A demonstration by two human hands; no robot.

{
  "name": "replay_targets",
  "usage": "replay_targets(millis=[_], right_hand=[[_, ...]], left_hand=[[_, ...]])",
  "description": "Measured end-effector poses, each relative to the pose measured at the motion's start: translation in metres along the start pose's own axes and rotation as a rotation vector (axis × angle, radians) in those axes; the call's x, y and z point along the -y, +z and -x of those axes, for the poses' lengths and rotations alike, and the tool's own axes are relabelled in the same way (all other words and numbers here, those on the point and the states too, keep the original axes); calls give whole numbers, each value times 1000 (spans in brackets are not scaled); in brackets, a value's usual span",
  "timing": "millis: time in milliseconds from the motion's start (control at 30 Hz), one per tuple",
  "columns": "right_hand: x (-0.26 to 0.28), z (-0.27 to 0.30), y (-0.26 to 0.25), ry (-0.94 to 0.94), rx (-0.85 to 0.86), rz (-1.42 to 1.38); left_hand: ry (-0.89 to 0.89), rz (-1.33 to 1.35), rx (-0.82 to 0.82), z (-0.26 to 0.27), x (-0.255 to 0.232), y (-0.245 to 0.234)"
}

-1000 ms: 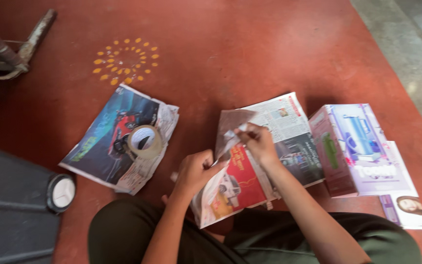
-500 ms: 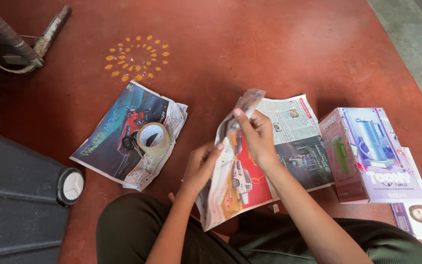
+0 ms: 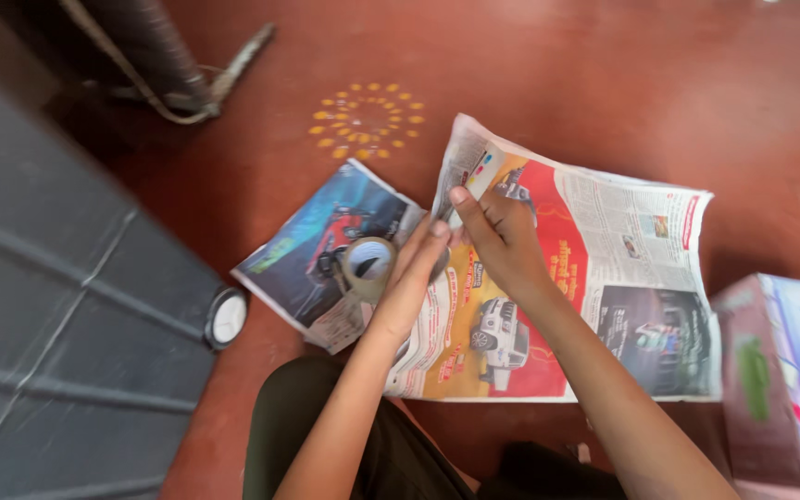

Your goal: The person sits on the floor and wraps a rectangular box with newspaper. They open the box to check its contents, then place it on a newspaper sheet. Using scissors, they cut the newspaper to size, fold it around the box, and secure the edges with clear packing tape.

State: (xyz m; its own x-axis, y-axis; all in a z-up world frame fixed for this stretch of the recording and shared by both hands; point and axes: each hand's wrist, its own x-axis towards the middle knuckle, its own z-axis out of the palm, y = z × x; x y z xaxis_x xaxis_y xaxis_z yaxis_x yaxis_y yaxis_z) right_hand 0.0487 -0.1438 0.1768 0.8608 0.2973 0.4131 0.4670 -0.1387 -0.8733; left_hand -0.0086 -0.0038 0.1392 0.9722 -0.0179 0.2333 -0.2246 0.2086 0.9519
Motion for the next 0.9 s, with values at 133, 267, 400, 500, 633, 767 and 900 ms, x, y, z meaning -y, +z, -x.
replay_targets(millis=[133, 267, 400, 500, 633, 767, 900], right_hand=[[8, -9, 22, -69, 112, -85], [9, -11, 42, -108, 200, -62], [-6, -2, 55, -43, 200, -148], [-18, 9, 40, 22, 136, -13], [-40, 27, -8, 19, 8, 94], [-66, 67, -61, 85, -142, -160], [-70, 107, -109, 155, -281, -354]], left_hand=[[-118, 329, -195, 2, 6, -19], [-66, 92, -377, 11, 13, -32], [-10, 99, -475, 26, 31, -45], [1, 33, -648, 32, 45, -56], [32, 37, -781, 40, 63, -80], [25, 70, -834, 41, 82, -98], [26, 121, -849, 34, 102, -99]])
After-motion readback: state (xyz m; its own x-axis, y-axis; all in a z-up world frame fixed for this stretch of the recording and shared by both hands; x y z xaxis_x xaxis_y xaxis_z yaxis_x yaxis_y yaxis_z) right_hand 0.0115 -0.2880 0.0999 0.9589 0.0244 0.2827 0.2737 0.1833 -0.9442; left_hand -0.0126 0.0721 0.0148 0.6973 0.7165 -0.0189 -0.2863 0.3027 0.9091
